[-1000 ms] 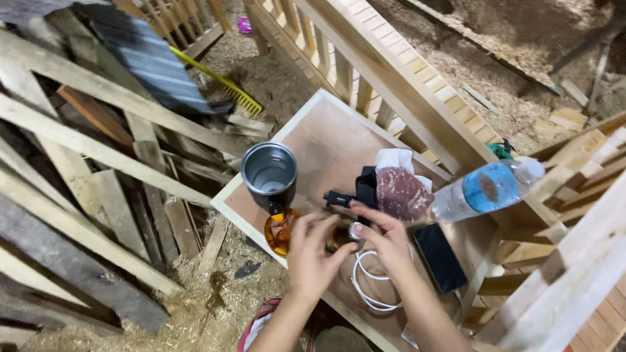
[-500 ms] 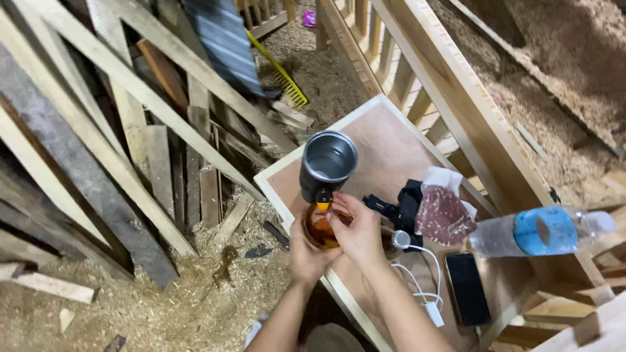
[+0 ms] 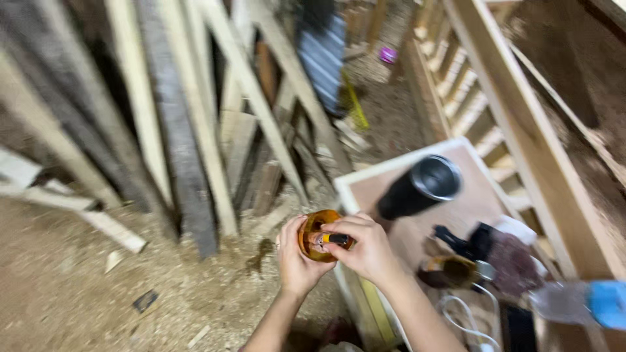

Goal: The person applies an orange wood stain to a slatted wooden tray-like furniture frame, wiping the liquid over the surface with a cloth-wrapped pad by hand. They periodically dip the pad into a stain container, briefly walk to a side table to open a bottle and refill the container, then resume wiping the furniture surface.

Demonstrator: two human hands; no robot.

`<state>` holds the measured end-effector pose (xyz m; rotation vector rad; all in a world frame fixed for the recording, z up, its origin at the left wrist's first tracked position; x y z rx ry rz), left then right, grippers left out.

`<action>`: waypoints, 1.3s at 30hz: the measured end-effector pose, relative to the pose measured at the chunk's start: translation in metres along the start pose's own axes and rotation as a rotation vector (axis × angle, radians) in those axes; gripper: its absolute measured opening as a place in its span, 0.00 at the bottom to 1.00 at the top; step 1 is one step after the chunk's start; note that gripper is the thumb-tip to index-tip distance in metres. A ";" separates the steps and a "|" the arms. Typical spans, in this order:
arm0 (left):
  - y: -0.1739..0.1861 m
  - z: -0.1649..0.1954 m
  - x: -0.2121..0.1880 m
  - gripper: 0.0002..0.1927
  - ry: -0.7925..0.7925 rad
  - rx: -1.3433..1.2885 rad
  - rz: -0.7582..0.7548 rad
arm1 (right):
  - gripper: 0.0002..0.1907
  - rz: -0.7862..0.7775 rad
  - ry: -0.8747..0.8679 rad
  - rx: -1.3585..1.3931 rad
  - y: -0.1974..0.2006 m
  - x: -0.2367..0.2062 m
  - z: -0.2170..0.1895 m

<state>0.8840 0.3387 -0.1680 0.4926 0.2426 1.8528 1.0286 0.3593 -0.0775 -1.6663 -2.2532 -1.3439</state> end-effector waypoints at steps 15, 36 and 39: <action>0.364 -0.077 0.037 0.53 0.088 0.260 0.666 | 0.12 -0.310 -0.066 0.628 -0.272 0.194 -0.128; 0.662 -0.118 -0.077 0.54 0.456 0.703 1.297 | 0.13 -1.211 0.157 1.034 -0.605 0.285 -0.416; 0.680 -0.113 -0.077 0.50 0.505 0.740 1.376 | 0.15 -1.370 0.097 0.990 -0.640 0.294 -0.438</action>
Point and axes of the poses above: each hand's wrist, its own x-axis towards the middle knuckle, its own y-axis out of the back of the hand, z = x × y, the point moved 10 cm from there along x, towards the middle knuckle, and after that the axes turned 9 degrees about y, right-handed, at the moved point
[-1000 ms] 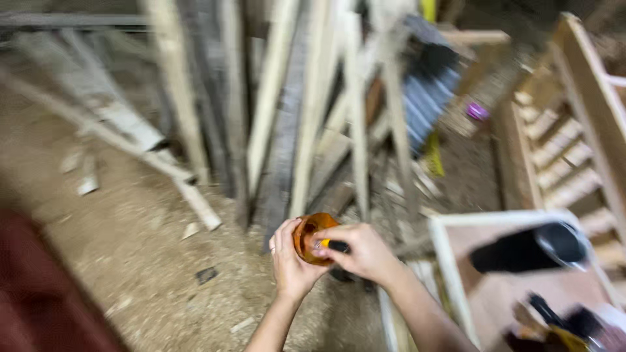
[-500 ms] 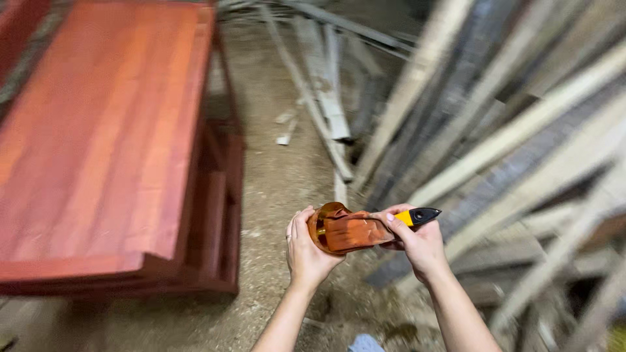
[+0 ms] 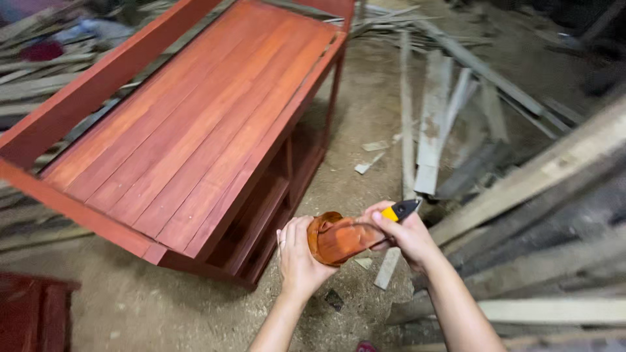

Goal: The person applies an orange wood stain to a slatted wooden tray-like furniture frame, wiping the liquid over the surface with a cloth-wrapped pad by hand. They periodically dip the pad into a stain container, briefly walk to a side table to open a bottle and refill the container, then resume wiping the furniture surface.

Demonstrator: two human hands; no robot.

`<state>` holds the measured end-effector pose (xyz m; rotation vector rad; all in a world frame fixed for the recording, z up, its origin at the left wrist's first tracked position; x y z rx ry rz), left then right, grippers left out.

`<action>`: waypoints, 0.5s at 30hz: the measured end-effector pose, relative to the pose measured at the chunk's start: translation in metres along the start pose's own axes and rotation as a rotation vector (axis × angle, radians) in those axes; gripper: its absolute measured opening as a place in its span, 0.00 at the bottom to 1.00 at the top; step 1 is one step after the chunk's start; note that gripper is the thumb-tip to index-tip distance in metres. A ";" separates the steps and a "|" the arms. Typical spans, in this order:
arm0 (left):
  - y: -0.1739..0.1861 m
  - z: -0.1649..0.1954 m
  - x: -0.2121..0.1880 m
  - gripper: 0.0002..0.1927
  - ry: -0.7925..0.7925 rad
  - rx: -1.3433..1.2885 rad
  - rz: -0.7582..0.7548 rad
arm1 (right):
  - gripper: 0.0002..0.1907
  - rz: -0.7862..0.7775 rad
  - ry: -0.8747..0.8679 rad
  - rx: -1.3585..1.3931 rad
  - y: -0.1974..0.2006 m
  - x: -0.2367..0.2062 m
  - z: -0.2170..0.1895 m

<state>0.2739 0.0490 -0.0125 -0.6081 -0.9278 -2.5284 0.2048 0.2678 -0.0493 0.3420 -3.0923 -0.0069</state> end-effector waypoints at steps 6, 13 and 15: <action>0.022 0.005 0.026 0.49 0.117 0.206 0.143 | 0.24 -0.103 -0.130 0.146 -0.024 0.065 0.006; 0.055 -0.013 0.045 0.46 0.255 0.352 0.232 | 0.18 -0.275 -0.101 0.148 -0.082 0.104 -0.010; 0.068 -0.018 0.052 0.47 0.265 0.377 0.255 | 0.16 -0.293 -0.072 0.096 -0.097 0.112 -0.021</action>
Point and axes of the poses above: each hand's wrist, its own x-axis towards the middle knuckle, its own y-axis out of the back of the hand, z = x × y, the point moved 10 cm from there along x, towards the middle knuckle, and after that the axes turned 9 degrees about y, right-handed, at the moved point
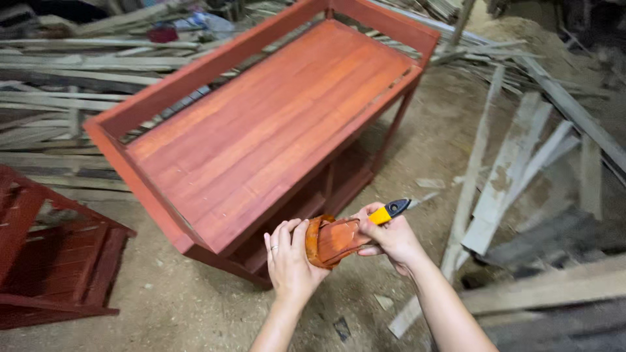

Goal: The person applies an orange wood stain to a slatted wooden tray-like furniture frame, wiping the liquid over the surface with a cloth-wrapped pad by hand. They periodically dip the pad into a stain container, briefly walk to a side table to open a bottle and refill the container, then resume wiping the furniture surface.

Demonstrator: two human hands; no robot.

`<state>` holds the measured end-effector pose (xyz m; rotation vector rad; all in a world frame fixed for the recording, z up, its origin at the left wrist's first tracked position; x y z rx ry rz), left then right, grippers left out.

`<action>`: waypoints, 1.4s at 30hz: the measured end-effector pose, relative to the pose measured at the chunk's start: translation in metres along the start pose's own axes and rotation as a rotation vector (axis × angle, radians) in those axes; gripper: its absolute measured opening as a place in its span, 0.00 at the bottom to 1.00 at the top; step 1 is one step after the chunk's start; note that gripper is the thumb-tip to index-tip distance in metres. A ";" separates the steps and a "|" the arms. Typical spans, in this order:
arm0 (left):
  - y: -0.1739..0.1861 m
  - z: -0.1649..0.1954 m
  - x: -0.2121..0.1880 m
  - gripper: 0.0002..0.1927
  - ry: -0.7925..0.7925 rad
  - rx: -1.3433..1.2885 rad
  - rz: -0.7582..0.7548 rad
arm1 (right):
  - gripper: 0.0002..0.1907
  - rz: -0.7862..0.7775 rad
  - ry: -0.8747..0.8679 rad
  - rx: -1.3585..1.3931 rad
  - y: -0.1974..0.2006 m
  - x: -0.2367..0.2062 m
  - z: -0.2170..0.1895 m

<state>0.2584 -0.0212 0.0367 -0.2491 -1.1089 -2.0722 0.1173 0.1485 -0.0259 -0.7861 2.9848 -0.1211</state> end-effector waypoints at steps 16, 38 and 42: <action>0.065 -0.050 0.084 0.52 0.190 0.022 0.159 | 0.12 0.042 0.435 -0.026 -0.053 0.077 -0.098; 0.083 -0.108 0.142 0.50 0.684 0.195 0.646 | 0.11 -0.374 0.053 0.023 -0.145 0.304 -0.033; 0.089 -0.107 0.133 0.49 0.771 0.266 0.688 | 0.11 -0.517 0.101 -0.015 -0.184 0.314 -0.021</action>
Point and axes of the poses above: each hand's wrist, its own x-axis towards the middle knuckle, its own y-axis out of the back of the hand, z = x × y, the point moved 10 cm from there along x, towards the middle knuckle, and after that the axes turned 9 degrees about y, right-handed, at the moved point
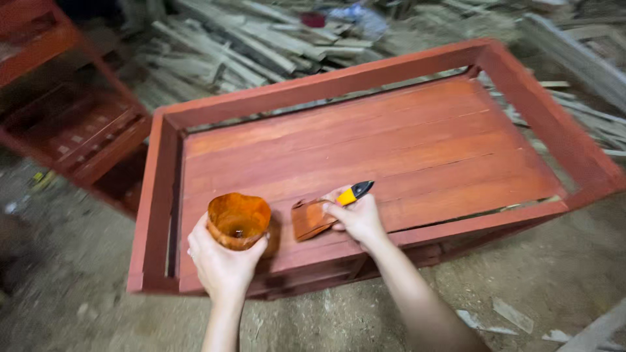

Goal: The person applies an orange wood stain to a slatted wooden tray-like furniture frame, wiping the liquid over the surface with a cloth-wrapped pad by hand. They periodically dip the pad into a stain container, briefly walk to a side table to open a bottle and refill the container, then resume wiping the furniture surface.

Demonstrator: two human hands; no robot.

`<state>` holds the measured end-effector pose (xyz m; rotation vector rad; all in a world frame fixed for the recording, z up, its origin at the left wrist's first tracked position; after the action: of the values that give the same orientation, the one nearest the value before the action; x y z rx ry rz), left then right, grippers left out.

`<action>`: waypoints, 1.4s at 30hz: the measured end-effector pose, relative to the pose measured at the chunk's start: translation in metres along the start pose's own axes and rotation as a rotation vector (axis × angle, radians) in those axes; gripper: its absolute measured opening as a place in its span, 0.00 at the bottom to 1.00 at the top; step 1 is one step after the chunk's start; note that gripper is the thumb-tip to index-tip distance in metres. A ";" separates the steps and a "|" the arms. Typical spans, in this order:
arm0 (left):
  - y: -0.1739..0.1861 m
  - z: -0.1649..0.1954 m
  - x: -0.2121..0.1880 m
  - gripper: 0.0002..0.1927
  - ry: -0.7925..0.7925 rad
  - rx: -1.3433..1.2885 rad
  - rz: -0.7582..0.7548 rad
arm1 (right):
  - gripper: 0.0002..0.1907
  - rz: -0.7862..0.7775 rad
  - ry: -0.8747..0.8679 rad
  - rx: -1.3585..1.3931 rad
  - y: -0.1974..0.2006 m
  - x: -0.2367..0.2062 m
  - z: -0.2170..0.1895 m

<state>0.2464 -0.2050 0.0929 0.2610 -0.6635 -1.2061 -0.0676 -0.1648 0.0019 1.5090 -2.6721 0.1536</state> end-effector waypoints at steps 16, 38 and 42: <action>-0.023 0.009 -0.017 0.51 0.039 -0.009 -0.155 | 0.13 0.478 0.539 -1.083 0.320 -0.036 -0.142; 0.046 -0.007 0.023 0.54 -0.098 -0.049 -0.044 | 0.05 0.159 0.231 -0.215 -0.034 -0.048 -0.012; 0.005 0.023 -0.011 0.52 -0.101 -0.113 -0.181 | 0.06 0.367 0.105 -0.276 0.142 -0.055 -0.027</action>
<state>0.2344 -0.1899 0.1098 0.1688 -0.6668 -1.4331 -0.1605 -0.0414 0.0152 0.9031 -2.7189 -0.1116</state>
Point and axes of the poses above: each hand's wrist, its own x-axis towards the middle knuckle, its own y-axis out of the back of the hand, z = x × y, the point moved 10 cm from there along x, towards the middle knuckle, and after that the axes turned 9 degrees about y, right-handed, at the moved point
